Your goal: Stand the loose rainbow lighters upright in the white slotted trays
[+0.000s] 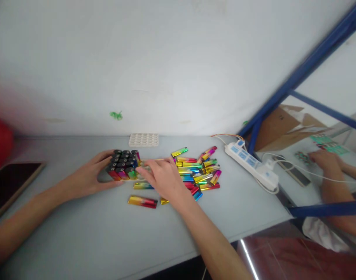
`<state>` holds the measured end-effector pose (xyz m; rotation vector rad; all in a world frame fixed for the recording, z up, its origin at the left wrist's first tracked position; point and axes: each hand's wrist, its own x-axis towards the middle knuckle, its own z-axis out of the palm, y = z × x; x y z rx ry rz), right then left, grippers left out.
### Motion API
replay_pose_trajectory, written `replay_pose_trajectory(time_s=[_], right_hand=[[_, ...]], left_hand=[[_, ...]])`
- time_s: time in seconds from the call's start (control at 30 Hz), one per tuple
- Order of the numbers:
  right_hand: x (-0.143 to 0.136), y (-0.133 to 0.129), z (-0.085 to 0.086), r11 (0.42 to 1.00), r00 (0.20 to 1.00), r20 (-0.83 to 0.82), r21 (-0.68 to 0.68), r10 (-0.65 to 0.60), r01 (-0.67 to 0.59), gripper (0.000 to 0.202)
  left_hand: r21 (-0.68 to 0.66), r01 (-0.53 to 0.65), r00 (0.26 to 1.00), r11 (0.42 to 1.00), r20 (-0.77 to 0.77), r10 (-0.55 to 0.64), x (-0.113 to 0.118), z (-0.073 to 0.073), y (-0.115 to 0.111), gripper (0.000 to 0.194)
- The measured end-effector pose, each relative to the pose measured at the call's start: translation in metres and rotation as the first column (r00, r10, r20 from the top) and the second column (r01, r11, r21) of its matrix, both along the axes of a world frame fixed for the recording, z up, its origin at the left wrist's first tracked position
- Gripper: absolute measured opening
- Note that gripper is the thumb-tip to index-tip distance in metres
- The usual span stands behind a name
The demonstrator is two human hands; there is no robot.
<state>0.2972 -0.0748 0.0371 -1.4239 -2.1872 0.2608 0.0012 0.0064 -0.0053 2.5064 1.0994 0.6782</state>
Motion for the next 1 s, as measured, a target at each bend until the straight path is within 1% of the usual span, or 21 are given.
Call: replay_pose_trajectory(time_s=[0.07, 0.13, 0.17, 0.27, 0.33, 0.4, 0.47, 0.53, 0.6, 0.67, 0.87, 1.0], right_hand=[[0.022, 0.007, 0.006, 0.996, 0.996, -0.045, 0.029, -0.081, 0.082, 0.038], [0.052, 0.011, 0.012, 0.971, 0.971, -0.101, 0.087, -0.215, 0.224, 0.037], [0.069, 0.012, 0.015, 0.946, 0.949, -0.139, 0.12, -0.283, 0.3, 0.036], [0.123, 0.006, 0.018, 0.842, 0.867, -0.195, 0.218, -0.458, 0.494, 0.04], [0.155, -0.004, 0.016, 0.795, 0.83, -0.211, 0.244, -0.516, 0.556, 0.044], [0.181, -0.017, 0.013, 0.781, 0.811, -0.218, 0.222, -0.543, 0.583, 0.048], [0.2, -0.029, 0.008, 0.794, 0.807, -0.228, 0.169, -0.545, 0.585, 0.051], [0.213, -0.039, 0.004, 0.833, 0.823, -0.23, 0.08, -0.519, 0.547, 0.051], [0.22, -0.047, 0.0, 0.874, 0.849, -0.228, -0.021, -0.477, 0.486, 0.048], [0.222, -0.055, -0.005, 0.892, 0.861, -0.236, -0.091, -0.451, 0.443, 0.044], [0.225, -0.068, -0.024, 0.889, 0.854, -0.247, -0.138, -0.458, 0.437, 0.044], [0.229, -0.067, -0.028, 0.89, 0.855, -0.253, -0.184, -0.454, 0.418, 0.041]], left_hand=[[0.006, -0.003, 1.0, 1.0, -0.005, 0.003, -0.001, -0.001, 0.002, 0.072], [0.02, -0.01, 1.0, 1.0, -0.011, 0.01, -0.002, -0.001, 0.003, 0.072], [0.024, -0.012, 1.0, 1.0, -0.016, 0.013, -0.002, -0.001, 0.003, 0.071], [0.035, -0.006, 1.0, 0.999, -0.012, 0.007, -0.003, -0.001, 0.003, 0.068], [0.035, -0.004, 1.0, 0.999, -0.008, 0.004, -0.003, -0.002, 0.004, 0.068], [0.026, -0.016, 1.0, 1.0, -0.017, 0.016, -0.005, -0.005, 0.005, 0.07], [0.017, -0.029, 0.999, 0.999, -0.037, 0.03, -0.006, -0.008, 0.007, 0.074], [0.017, -0.032, 0.998, 0.999, -0.047, 0.033, -0.008, -0.012, 0.008, 0.077], [0.021, -0.027, 0.998, 0.999, -0.05, 0.028, -0.009, -0.014, 0.01, 0.077], [0.025, -0.024, 0.998, 0.999, -0.053, 0.025, -0.009, -0.015, 0.011, 0.076], [0.033, -0.048, 0.997, 0.998, -0.052, 0.05, -0.008, -0.014, 0.01, 0.074], [0.027, -0.044, 0.998, 0.999, -0.049, 0.045, -0.008, -0.013, 0.01, 0.075]])
